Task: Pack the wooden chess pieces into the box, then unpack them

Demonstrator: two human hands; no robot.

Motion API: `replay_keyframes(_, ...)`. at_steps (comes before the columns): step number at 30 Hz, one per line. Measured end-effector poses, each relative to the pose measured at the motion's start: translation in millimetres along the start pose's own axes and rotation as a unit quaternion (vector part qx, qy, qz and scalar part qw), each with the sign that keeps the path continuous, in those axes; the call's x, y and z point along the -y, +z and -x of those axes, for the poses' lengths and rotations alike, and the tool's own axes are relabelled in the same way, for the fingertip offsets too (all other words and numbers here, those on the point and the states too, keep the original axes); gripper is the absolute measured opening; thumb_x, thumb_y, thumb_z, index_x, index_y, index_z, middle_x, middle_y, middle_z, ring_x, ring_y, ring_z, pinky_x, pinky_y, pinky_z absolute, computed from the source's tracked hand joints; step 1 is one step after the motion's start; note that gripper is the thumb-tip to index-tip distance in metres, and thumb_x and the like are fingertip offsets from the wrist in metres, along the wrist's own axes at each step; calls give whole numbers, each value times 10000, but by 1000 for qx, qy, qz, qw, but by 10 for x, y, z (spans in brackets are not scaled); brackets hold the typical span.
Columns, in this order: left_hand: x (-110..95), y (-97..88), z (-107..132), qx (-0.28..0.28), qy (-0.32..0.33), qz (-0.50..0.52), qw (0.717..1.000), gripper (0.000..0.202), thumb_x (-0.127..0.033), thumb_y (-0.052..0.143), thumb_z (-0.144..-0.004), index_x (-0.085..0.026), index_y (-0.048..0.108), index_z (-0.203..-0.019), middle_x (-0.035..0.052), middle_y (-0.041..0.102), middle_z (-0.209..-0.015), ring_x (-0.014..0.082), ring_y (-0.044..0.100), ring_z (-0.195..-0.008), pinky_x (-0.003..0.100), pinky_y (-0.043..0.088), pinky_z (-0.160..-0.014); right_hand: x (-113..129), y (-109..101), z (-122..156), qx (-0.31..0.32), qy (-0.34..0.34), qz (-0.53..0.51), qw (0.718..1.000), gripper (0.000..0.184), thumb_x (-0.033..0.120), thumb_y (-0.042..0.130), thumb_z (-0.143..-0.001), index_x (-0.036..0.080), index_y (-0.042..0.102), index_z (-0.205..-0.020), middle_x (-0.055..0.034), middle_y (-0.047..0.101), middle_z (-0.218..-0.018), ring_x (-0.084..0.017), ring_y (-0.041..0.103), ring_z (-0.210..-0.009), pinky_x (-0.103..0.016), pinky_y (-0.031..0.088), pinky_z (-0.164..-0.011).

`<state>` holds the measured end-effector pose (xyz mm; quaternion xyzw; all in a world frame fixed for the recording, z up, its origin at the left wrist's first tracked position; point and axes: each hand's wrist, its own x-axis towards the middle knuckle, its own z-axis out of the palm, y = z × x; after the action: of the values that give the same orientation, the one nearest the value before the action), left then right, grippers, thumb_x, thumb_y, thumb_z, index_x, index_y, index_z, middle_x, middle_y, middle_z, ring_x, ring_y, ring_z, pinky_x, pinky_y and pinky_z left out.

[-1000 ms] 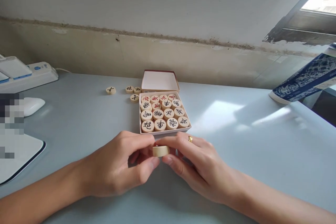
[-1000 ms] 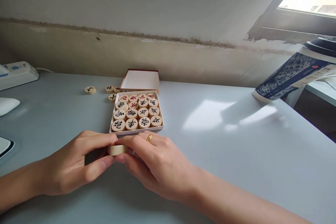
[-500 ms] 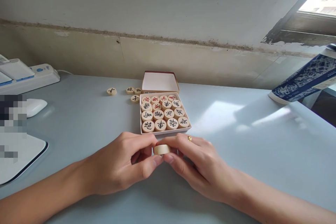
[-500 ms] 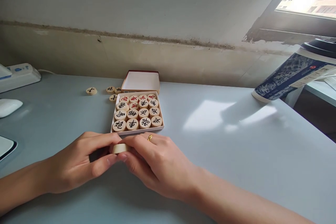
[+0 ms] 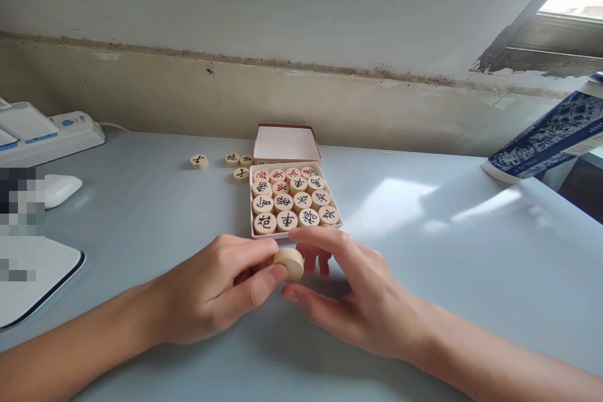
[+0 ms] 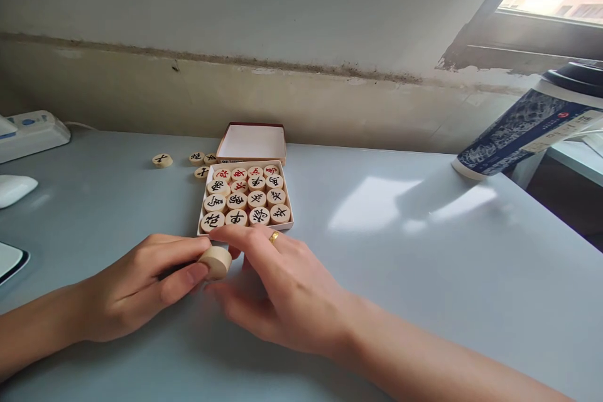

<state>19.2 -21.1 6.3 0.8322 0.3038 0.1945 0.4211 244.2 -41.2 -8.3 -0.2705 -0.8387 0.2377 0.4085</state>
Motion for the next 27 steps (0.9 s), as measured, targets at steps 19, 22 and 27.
replay_keyframes(19,-1,13,15,-3,-47,8,999,293,-410,541,-989,-194,527,-792,-66,476,-656,78,409,-565,188,341,-523,33,-25,1,7,47,-20,999,156,118,533,-1028,162,586,-1168,6,647,-833,-100,539,-654,-213,453,-628)
replay_keyframes(22,26,24,15,5,-57,9,998,186,-372,503,-1023,-220,568,-936,-79,468,-672,73,385,-544,181,329,-507,39,-37,-12,13,48,-30,998,141,135,508,-1051,151,590,-1164,-7,666,-871,-99,561,-693,-211,459,-649)
replay_keyframes(27,35,6,3,16,-73,23,997,327,-435,424,-1047,-197,538,-852,-65,408,-660,82,340,-543,199,315,-495,29,-31,9,-8,31,15,999,174,134,500,-1044,146,549,-1211,12,623,-818,-101,535,-659,-218,449,-606)
